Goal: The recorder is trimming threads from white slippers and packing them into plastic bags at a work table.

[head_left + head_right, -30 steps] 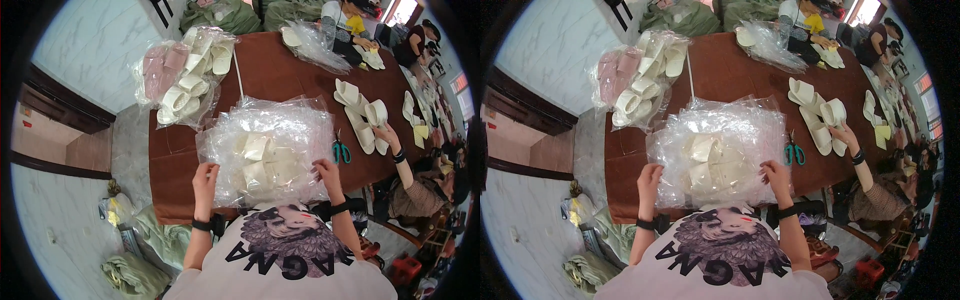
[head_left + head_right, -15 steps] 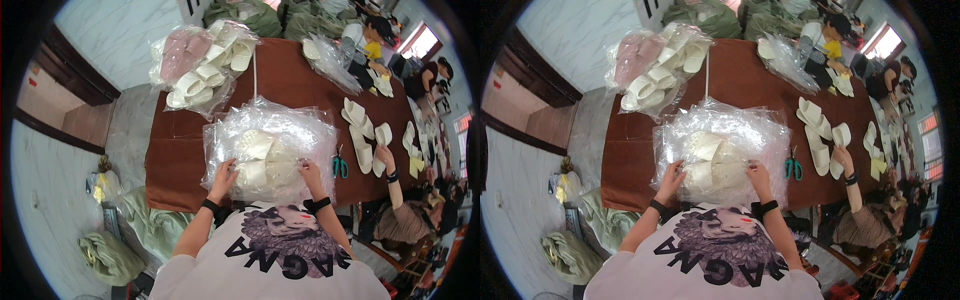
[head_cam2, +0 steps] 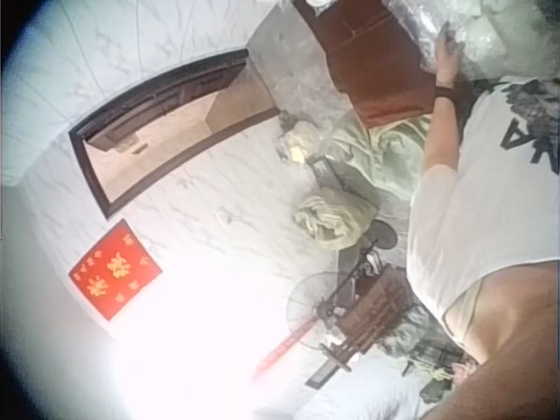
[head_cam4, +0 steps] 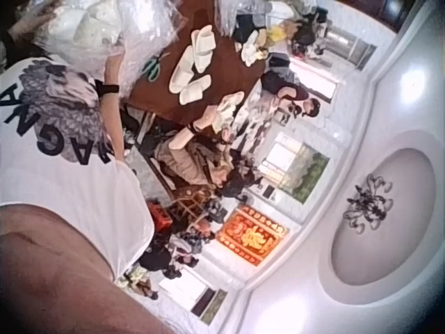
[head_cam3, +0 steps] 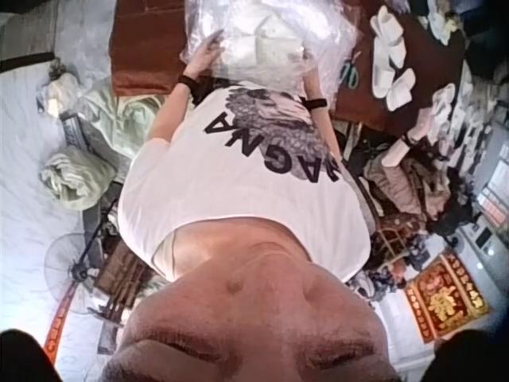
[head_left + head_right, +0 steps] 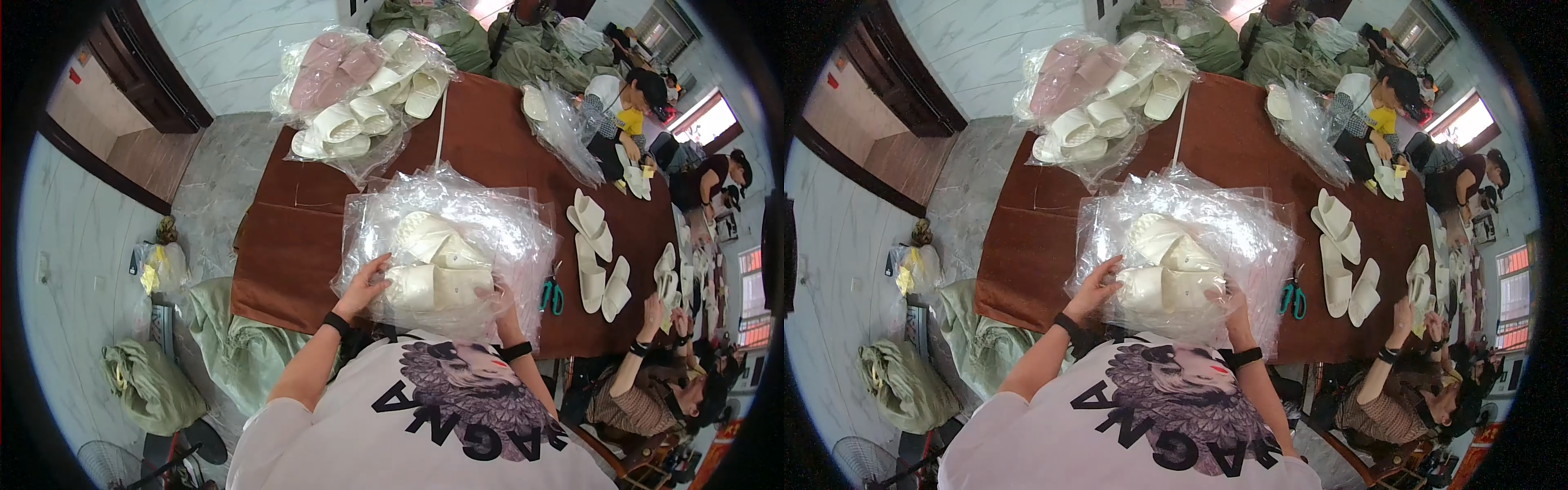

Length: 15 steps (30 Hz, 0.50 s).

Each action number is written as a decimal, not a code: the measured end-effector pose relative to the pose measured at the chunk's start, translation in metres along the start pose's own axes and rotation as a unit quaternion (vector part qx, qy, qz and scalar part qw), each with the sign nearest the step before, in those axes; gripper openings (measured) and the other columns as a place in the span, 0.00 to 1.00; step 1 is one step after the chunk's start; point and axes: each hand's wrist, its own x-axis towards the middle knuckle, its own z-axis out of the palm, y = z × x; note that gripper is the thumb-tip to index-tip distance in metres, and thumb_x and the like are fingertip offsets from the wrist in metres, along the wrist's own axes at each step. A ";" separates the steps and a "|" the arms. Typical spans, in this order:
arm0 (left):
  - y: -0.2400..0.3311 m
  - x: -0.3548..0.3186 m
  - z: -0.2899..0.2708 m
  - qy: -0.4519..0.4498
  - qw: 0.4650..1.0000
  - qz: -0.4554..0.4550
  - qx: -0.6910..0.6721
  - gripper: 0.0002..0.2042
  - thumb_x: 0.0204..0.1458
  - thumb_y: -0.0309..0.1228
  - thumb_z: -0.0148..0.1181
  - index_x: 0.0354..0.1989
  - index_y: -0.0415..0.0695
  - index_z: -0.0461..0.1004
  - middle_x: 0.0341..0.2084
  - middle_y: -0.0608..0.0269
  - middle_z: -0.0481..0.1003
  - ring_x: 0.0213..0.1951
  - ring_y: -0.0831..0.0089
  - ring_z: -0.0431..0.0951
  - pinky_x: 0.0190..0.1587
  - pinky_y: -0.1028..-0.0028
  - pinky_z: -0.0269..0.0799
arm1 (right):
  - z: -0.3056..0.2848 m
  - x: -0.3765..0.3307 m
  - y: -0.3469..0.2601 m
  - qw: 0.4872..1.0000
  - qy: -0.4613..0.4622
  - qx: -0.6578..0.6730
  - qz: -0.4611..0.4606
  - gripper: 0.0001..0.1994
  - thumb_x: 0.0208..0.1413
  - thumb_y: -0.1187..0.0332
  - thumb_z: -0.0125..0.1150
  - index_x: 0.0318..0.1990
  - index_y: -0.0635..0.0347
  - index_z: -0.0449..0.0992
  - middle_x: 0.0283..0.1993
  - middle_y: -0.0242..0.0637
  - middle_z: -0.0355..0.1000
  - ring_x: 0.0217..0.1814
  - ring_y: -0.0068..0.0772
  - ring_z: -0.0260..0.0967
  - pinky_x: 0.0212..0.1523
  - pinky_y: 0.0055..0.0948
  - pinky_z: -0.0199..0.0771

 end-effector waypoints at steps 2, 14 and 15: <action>0.006 0.001 -0.002 -0.037 0.999 -0.034 -0.007 0.30 0.53 0.26 0.62 0.66 0.49 0.62 0.56 0.57 0.69 0.56 0.68 0.69 0.60 0.69 0.62 | -0.006 0.006 0.013 0.983 -0.066 -0.172 -0.009 0.24 0.50 0.68 0.69 0.53 0.65 0.69 0.46 0.36 0.74 0.44 0.26 0.70 0.45 0.26 0.71; 0.087 -0.032 -0.028 -0.018 0.997 -0.040 -0.060 0.22 0.60 0.24 0.52 0.64 0.43 0.63 0.45 0.61 0.77 0.48 0.76 0.75 0.55 0.75 0.68 | -0.024 -0.019 -0.045 0.998 -0.030 0.031 0.035 0.24 0.53 0.71 0.64 0.57 0.60 0.65 0.48 0.35 0.72 0.45 0.26 0.71 0.47 0.27 0.72; 0.088 -0.034 -0.028 -0.012 0.995 -0.063 -0.082 0.21 0.61 0.24 0.52 0.64 0.43 0.63 0.41 0.60 0.79 0.45 0.75 0.77 0.54 0.75 0.69 | -0.023 -0.021 -0.046 0.991 -0.032 0.107 0.070 0.22 0.53 0.76 0.61 0.56 0.61 0.65 0.46 0.36 0.73 0.45 0.25 0.71 0.47 0.25 0.73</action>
